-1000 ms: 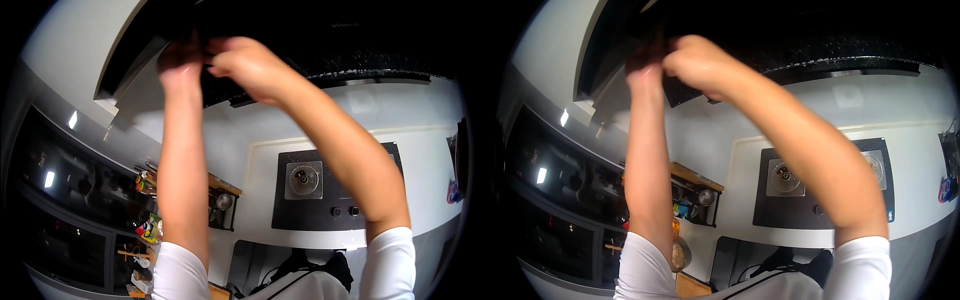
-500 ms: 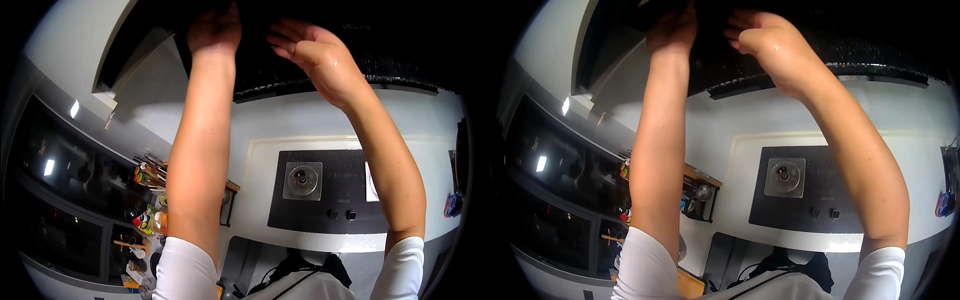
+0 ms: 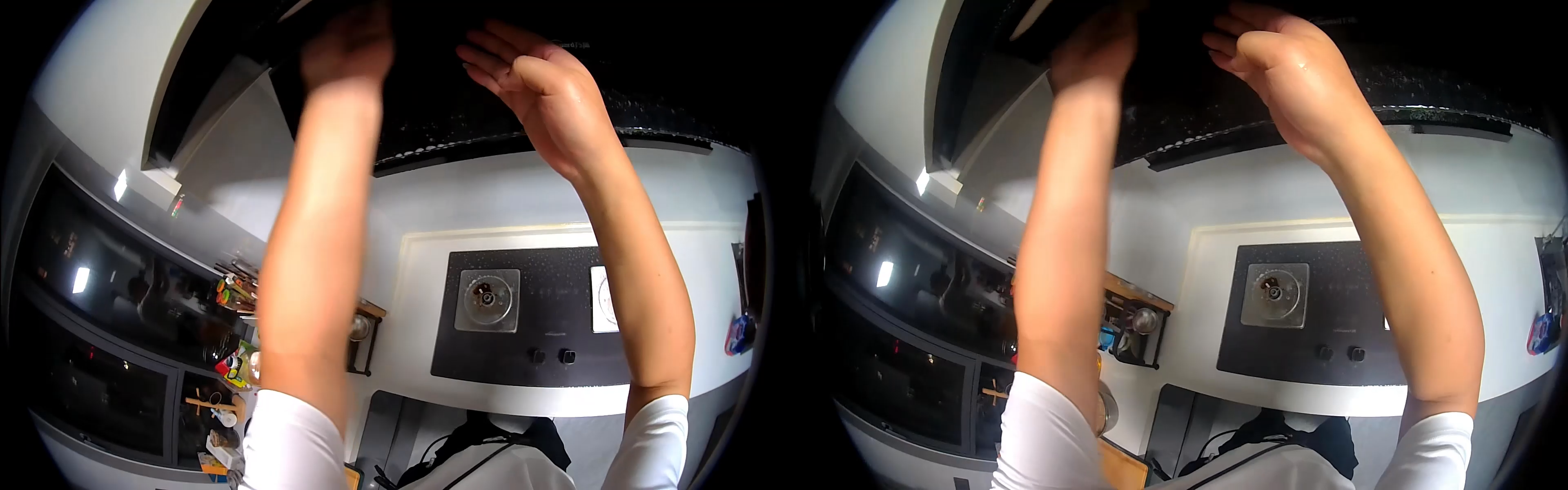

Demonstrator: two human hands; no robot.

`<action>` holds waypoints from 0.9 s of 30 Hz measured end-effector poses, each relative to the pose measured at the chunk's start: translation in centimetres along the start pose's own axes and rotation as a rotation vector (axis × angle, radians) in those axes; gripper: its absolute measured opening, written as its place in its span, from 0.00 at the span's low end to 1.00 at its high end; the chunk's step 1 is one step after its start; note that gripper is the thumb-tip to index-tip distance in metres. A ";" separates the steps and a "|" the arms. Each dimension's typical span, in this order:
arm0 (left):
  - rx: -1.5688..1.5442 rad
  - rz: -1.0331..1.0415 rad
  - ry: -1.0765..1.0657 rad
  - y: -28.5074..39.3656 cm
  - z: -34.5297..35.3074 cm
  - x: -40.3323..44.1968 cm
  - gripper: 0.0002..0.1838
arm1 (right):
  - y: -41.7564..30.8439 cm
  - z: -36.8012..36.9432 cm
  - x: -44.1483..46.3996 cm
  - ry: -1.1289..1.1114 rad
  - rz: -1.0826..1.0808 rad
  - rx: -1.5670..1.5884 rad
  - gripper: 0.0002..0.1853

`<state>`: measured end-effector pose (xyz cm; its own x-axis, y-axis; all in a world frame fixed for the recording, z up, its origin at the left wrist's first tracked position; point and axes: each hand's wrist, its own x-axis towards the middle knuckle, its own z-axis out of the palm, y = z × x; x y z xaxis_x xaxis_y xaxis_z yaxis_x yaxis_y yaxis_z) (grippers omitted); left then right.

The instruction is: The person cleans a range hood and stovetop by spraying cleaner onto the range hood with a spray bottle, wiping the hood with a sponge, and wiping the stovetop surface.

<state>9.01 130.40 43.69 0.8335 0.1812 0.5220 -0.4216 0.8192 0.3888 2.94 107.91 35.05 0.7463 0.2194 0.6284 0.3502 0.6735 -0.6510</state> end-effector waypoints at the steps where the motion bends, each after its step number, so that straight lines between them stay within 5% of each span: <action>1: -0.194 -0.103 0.142 4.6 -3.3 2.2 0.25 | -0.4 0.0 0.0 0.008 0.000 -0.019 0.41; 2: -0.146 -0.242 0.059 7.9 -2.9 0.6 0.23 | -0.7 0.1 -0.2 0.016 0.001 -0.034 0.41; 4: 0.000 0.029 -0.216 12.4 -6.4 0.6 0.31 | -1.2 -0.1 -0.2 0.004 -0.006 -0.026 0.40; 6: -0.039 -0.070 -0.175 12.4 -5.2 -0.8 0.29 | -1.4 -0.9 -0.7 -0.006 -0.016 -0.018 0.39; 10: -0.202 -0.206 -0.042 1.7 0.3 -1.3 0.23 | -1.6 -2.7 -2.3 0.006 -0.028 -0.010 0.38; 12: -0.066 0.049 -0.189 -5.4 6.5 -3.0 0.19 | -2.1 -3.7 -2.9 0.018 -0.024 0.000 0.37; 16: -0.190 -0.101 -0.027 0.7 3.9 -4.3 0.29 | -2.7 -4.0 -3.1 0.017 -0.019 -0.014 0.37; 17: -0.094 -0.070 0.137 4.3 3.4 -5.0 0.21 | -2.1 -4.1 -3.0 -0.003 -0.018 0.011 0.38; 19: -0.007 0.178 0.146 8.5 3.3 -7.4 0.23 | -1.5 -3.9 -3.0 -0.036 -0.022 0.013 0.39; 22: -0.176 0.013 0.142 10.8 2.9 -8.5 0.23 | -1.3 -3.1 -3.8 -0.052 -0.017 -0.026 0.38; 24: -0.053 0.086 0.238 3.0 6.9 -9.7 0.21 | -1.3 -2.7 -4.4 -0.050 -0.004 -0.013 0.38; 27: -0.127 -0.008 -0.076 -2.8 9.5 -10.2 0.20 | -2.1 -2.3 -5.0 -0.010 0.030 0.036 0.36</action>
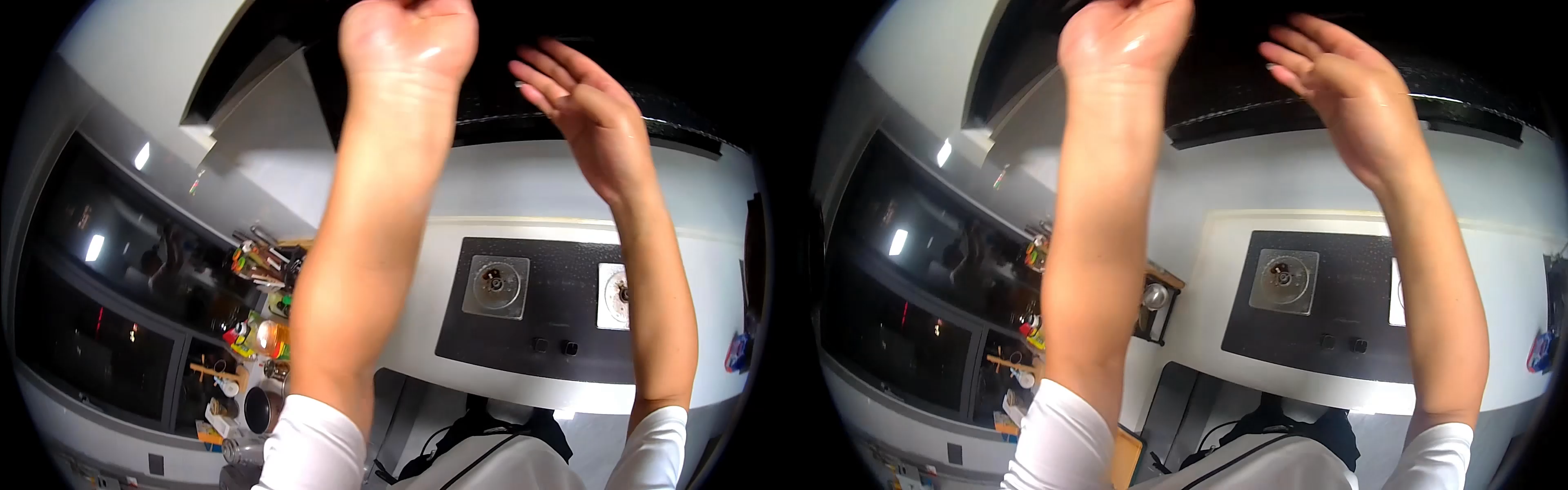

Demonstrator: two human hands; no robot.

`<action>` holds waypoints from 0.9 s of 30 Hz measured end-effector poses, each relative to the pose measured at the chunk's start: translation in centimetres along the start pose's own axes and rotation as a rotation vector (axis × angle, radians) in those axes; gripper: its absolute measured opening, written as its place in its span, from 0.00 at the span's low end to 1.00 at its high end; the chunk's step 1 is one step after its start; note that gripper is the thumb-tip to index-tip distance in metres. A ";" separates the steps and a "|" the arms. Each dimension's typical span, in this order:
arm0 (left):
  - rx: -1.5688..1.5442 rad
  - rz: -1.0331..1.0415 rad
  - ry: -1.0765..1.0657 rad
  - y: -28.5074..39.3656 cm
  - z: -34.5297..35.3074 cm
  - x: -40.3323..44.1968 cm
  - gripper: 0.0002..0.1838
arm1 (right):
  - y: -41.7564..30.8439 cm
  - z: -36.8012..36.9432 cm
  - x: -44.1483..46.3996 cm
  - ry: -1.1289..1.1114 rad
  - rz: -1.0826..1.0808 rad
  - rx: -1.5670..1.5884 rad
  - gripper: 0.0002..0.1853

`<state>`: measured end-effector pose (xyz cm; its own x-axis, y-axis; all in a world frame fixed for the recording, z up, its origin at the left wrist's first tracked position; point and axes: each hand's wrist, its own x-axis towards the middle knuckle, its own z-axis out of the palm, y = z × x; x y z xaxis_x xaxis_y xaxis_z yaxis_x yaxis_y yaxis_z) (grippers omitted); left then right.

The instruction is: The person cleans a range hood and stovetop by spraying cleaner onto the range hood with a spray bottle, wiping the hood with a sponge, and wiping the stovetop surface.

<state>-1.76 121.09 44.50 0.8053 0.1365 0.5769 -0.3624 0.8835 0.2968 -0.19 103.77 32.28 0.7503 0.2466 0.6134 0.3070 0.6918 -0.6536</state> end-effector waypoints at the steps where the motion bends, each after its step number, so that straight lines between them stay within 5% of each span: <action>1: -0.024 -0.039 -0.105 -0.2 0.2 0.4 0.20 | -0.4 0.1 -0.2 -0.002 0.007 0.018 0.35; 2: 0.030 -0.035 -0.420 2.5 -3.3 1.7 0.19 | -0.7 0.3 -0.3 0.011 0.009 -0.012 0.36; 3: -0.007 -0.085 -0.029 5.8 -2.9 -0.5 0.16 | -0.7 0.1 -0.3 -0.009 0.002 -0.022 0.36; 5: 0.087 0.078 0.201 12.1 -2.3 -2.6 0.21 | -0.3 -0.4 -0.4 -0.043 -0.014 -0.038 0.36; 6: -0.116 -0.040 0.068 16.1 -3.2 -3.4 0.23 | 0.1 -0.5 -0.4 -0.053 -0.004 -0.014 0.37; 9: -0.035 0.124 0.284 19.1 -2.3 -4.6 0.22 | 1.4 -0.6 -0.4 -0.074 0.027 0.031 0.39; 10: -0.072 0.082 0.201 18.3 -2.8 -3.7 0.20 | 1.6 -0.5 -0.5 -0.075 0.041 0.032 0.39; 12: 0.197 0.224 0.357 11.8 -0.5 -3.0 0.16 | 2.0 0.3 -0.5 -0.088 0.059 0.044 0.39; 13: -0.152 -0.172 0.122 11.6 -0.6 -3.3 0.18 | 2.1 0.5 -0.4 -0.096 0.055 0.052 0.39; 15: -0.174 -0.208 0.128 12.3 0.3 -3.8 0.22 | 2.2 0.4 -0.5 -0.105 0.057 0.063 0.39; 19: 0.073 0.178 0.311 18.4 0.8 -5.8 0.25 | 1.6 -0.6 -0.8 -0.097 0.063 0.061 0.39; 21: 0.049 0.148 0.298 18.1 0.4 -4.7 0.26 | 1.3 -1.8 -1.0 -0.071 0.074 0.063 0.38; 24: 0.000 -0.133 0.283 8.4 2.0 -2.2 0.20 | 1.1 -3.4 -1.4 -0.028 0.075 0.045 0.39; 26: -0.217 -0.328 -0.043 2.1 0.6 -0.4 0.18 | 0.5 -4.5 -2.1 0.000 0.074 0.038 0.39; 27: 0.386 -0.185 0.040 0.8 1.5 0.9 0.17 | 0.2 -4.8 -2.3 0.012 0.068 0.037 0.39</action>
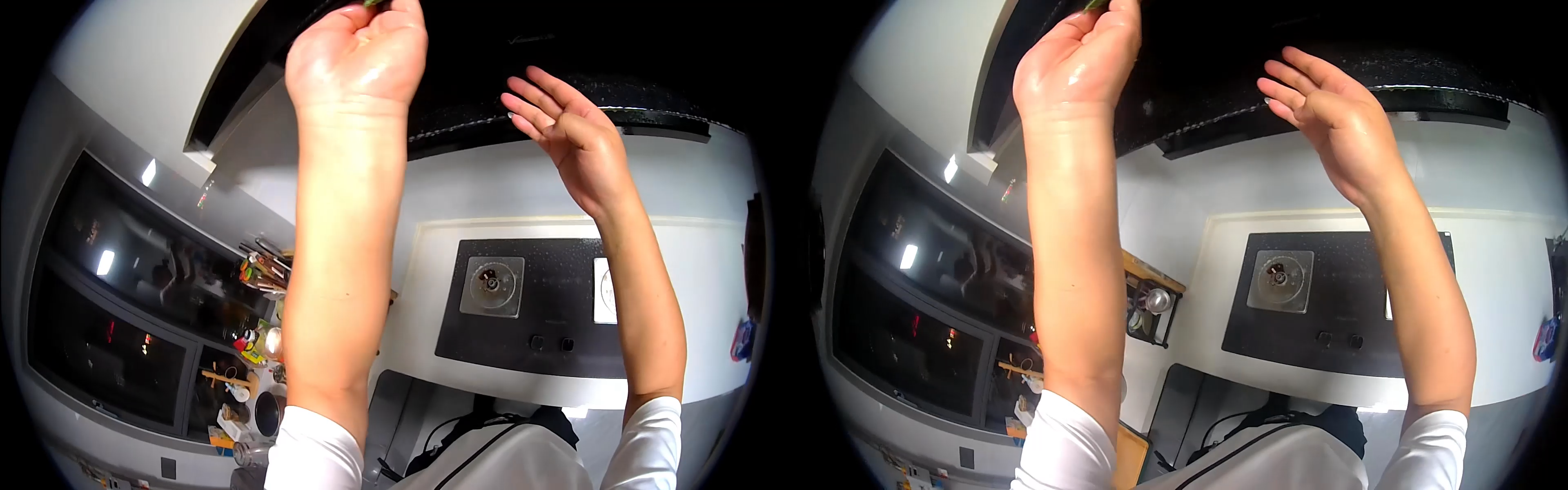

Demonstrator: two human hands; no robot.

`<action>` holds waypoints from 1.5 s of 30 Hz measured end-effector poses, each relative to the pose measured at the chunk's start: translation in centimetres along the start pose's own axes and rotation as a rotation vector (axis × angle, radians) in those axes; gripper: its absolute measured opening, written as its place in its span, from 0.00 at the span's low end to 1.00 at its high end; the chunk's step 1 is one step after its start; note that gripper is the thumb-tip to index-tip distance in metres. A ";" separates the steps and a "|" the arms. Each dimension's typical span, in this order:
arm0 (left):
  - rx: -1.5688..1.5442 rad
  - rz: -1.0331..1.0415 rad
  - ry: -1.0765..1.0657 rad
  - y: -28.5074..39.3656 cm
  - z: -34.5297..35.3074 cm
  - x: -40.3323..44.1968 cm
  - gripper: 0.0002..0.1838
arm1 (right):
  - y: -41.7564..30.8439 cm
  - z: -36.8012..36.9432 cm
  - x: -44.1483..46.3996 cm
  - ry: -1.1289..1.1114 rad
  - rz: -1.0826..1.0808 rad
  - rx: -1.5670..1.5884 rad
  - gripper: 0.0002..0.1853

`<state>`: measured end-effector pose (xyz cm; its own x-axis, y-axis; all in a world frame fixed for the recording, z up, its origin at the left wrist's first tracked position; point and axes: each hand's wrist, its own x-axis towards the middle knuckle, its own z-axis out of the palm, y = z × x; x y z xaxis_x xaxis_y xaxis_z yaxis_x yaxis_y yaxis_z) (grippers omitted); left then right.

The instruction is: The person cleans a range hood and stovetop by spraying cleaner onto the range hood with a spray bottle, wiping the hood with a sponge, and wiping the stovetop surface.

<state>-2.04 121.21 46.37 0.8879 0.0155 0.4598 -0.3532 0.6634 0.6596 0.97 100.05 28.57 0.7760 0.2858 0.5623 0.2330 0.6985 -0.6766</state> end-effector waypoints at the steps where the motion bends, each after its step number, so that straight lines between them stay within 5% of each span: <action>1: -0.287 -0.076 -0.033 0.1 0.1 -0.2 0.18 | -0.4 -0.4 0.0 0.004 -0.011 0.010 0.39; 2: -0.574 -0.158 -0.057 0.6 0.1 -1.3 0.19 | -0.7 -0.9 -0.2 0.013 -0.015 0.023 0.39; 5: -0.518 -0.004 0.201 6.8 -1.2 -6.2 0.27 | -1.0 -2.3 -0.7 0.027 -0.025 0.083 0.39; 8: -0.442 0.176 0.121 9.7 -4.2 -7.2 0.27 | -1.1 -3.0 -1.1 0.048 -0.017 0.117 0.40; 12: -0.496 -0.068 0.102 3.5 -1.7 -1.5 0.25 | -1.3 -5.4 -2.5 0.071 -0.021 0.127 0.40; 17: -0.422 -0.029 0.004 -5.9 1.2 7.3 0.24 | -2.3 -6.7 -4.3 0.112 0.028 0.155 0.40; 20: -0.448 -0.065 0.197 0.7 -4.8 6.8 0.26 | -3.3 -6.3 -4.2 0.089 0.027 0.154 0.41; 22: -0.288 0.281 0.351 3.5 -7.3 4.7 0.28 | -4.5 -6.4 -4.6 0.051 0.021 0.145 0.41; 25: -0.431 0.134 0.112 6.6 -14.5 7.6 0.30 | -5.8 -7.9 -6.2 0.023 -0.007 0.114 0.41; 33: -0.464 -0.188 -0.190 -15.4 4.2 14.8 0.27 | -8.8 -11.5 -10.3 0.134 0.020 0.108 0.40; 36: -0.425 -0.254 -0.176 -12.3 2.5 13.8 0.28 | -9.0 -11.9 -9.7 0.110 0.011 0.133 0.40; 40: -0.421 -0.048 0.080 -3.9 -3.0 10.0 0.28 | -9.8 -12.7 -8.9 0.096 0.003 0.133 0.40; 45: -0.445 -0.140 -0.065 -11.8 4.4 10.3 0.29 | -9.5 -12.5 -9.3 0.107 -0.004 0.138 0.40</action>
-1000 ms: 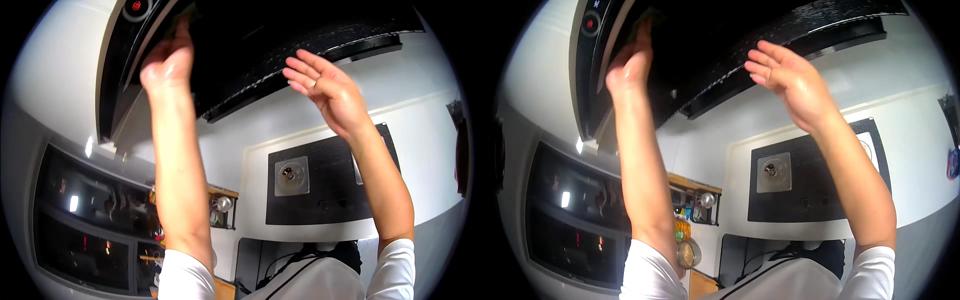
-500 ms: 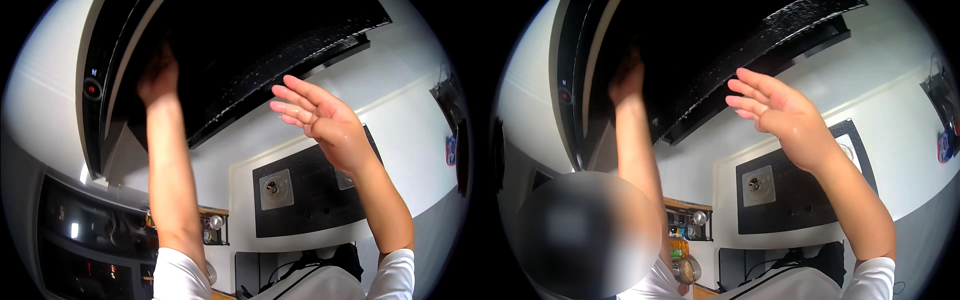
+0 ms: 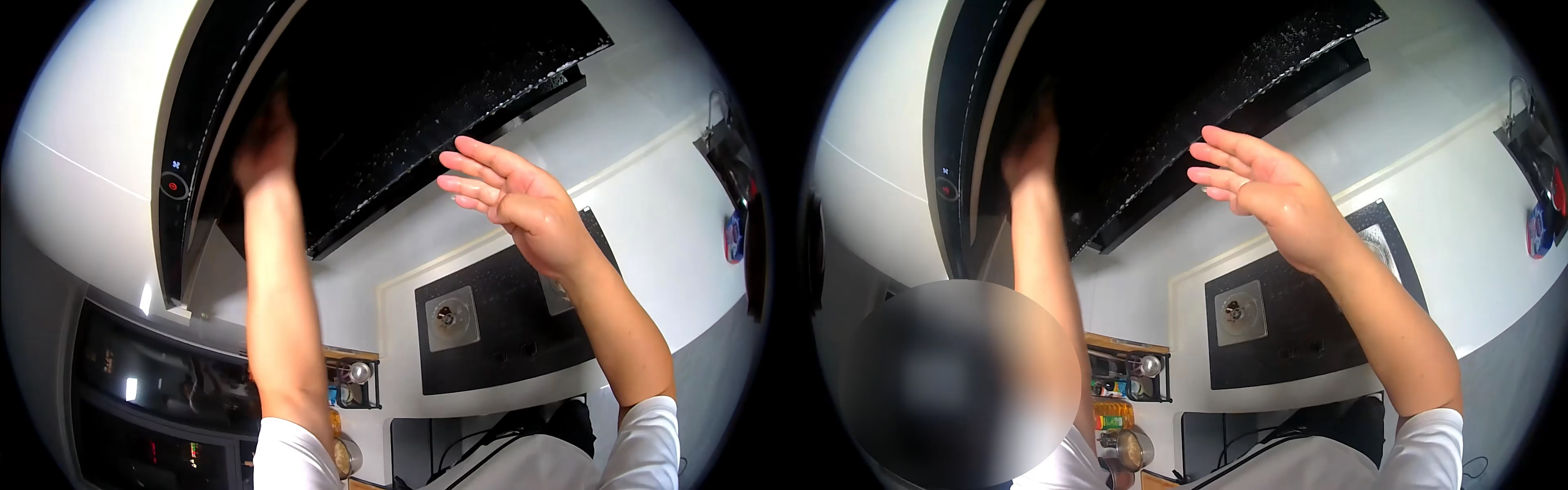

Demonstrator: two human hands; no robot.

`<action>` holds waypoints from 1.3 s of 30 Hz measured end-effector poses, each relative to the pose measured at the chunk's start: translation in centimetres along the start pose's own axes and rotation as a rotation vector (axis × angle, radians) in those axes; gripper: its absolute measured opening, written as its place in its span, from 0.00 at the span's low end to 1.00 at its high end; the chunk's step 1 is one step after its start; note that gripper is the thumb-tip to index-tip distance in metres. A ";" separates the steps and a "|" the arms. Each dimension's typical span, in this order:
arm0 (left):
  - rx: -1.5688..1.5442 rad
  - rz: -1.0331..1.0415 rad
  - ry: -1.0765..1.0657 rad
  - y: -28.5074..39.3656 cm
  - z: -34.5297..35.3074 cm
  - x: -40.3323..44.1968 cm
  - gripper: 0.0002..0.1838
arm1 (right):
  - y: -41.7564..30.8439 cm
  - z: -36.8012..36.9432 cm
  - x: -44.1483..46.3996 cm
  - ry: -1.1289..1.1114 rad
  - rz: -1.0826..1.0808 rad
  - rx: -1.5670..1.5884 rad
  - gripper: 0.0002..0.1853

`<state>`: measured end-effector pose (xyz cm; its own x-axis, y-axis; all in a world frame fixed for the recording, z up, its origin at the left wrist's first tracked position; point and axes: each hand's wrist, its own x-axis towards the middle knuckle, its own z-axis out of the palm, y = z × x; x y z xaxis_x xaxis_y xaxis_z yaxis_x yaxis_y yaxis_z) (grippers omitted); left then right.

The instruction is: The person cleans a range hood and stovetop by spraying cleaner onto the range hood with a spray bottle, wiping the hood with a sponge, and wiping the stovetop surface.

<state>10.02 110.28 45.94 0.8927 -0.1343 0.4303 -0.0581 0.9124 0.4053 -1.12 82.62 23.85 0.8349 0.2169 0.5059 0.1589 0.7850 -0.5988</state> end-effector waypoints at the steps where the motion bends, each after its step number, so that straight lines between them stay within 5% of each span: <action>1: 0.066 0.032 -0.035 -2.7 0.6 1.1 0.29 | 0.5 0.3 -0.2 0.004 0.002 0.003 0.40; 4: -0.085 -0.137 -0.092 -5.4 2.1 2.0 0.28 | 1.5 1.4 -1.4 0.026 0.032 0.011 0.40; 7: -0.105 -0.157 0.024 0.5 1.7 -2.2 0.24 | 1.6 1.6 -2.9 0.058 0.043 -0.022 0.41; 9: 0.057 0.099 0.029 2.7 2.4 -6.2 0.24 | 1.3 1.5 -3.9 0.083 0.048 -0.061 0.41; 12: -0.113 0.025 0.002 7.4 1.6 -9.4 0.24 | 0.9 1.7 -5.0 0.097 0.056 -0.076 0.40; 20: -0.091 -0.179 -0.100 -8.3 7.0 -2.1 0.20 | 1.5 1.5 -5.4 0.009 0.114 -0.017 0.35; 27: -0.036 0.187 0.033 -1.8 4.9 -7.3 0.21 | -5.6 -4.7 -6.9 -0.001 0.225 -0.069 0.35; 29: 0.139 0.279 0.148 -6.0 6.7 -5.3 0.21 | -7.3 -6.6 -7.2 -0.001 0.214 -0.062 0.35; 35: 0.073 0.045 -0.005 -21.3 11.0 2.4 0.19 | -9.0 -9.0 -7.4 -0.015 0.239 0.000 0.36; 39: 0.209 0.216 0.189 -15.5 11.0 -2.0 0.21 | -9.3 -9.1 -6.0 -0.063 0.270 0.034 0.35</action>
<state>4.24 92.12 47.68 0.9157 0.1446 0.3749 -0.3269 0.8105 0.4860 -2.84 68.71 20.77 0.8101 0.4553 0.3694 -0.0832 0.7130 -0.6962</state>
